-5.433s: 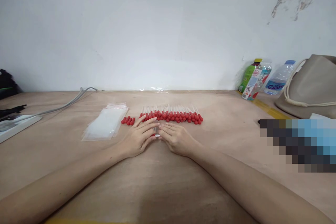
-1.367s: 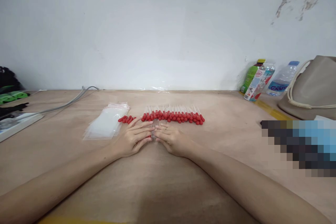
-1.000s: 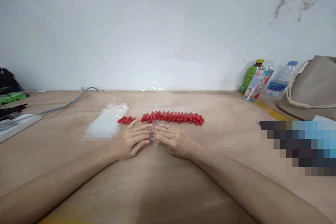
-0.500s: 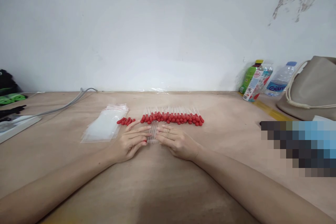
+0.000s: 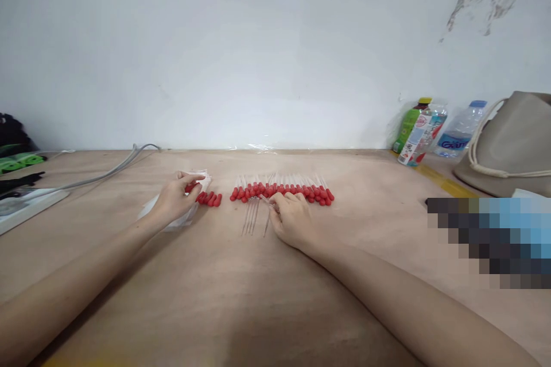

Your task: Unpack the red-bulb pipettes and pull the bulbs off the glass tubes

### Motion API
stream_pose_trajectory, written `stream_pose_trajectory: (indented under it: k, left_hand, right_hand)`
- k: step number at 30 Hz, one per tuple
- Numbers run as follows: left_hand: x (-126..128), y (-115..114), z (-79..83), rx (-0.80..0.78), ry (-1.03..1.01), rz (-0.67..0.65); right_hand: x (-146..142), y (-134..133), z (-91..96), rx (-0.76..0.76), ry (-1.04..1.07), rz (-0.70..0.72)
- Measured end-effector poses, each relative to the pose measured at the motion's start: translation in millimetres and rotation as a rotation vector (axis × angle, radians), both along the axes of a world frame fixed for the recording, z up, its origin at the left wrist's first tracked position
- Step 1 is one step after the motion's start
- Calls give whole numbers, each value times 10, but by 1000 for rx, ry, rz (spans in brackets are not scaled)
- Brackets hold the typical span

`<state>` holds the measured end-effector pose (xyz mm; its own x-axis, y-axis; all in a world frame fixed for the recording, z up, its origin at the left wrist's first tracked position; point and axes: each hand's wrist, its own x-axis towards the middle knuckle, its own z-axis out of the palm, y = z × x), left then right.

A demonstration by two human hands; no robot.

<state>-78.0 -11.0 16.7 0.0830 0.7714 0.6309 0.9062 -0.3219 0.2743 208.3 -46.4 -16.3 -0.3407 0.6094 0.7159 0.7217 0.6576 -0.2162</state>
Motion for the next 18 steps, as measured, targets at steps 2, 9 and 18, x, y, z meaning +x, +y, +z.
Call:
stream_pose_trajectory:
  k: [2,9,18]
  left_hand:
    - [-18,16,-23,-18,3,31]
    - [-33,145,-119,-111,7,82]
    - [-46,131,-10,-190,6,130]
  right_hand:
    - [-26,12,-8,40,-4,-3]
    - [-95,129,-90,252,-55,-31]
    - [-137,103,-80,163,-109,68]
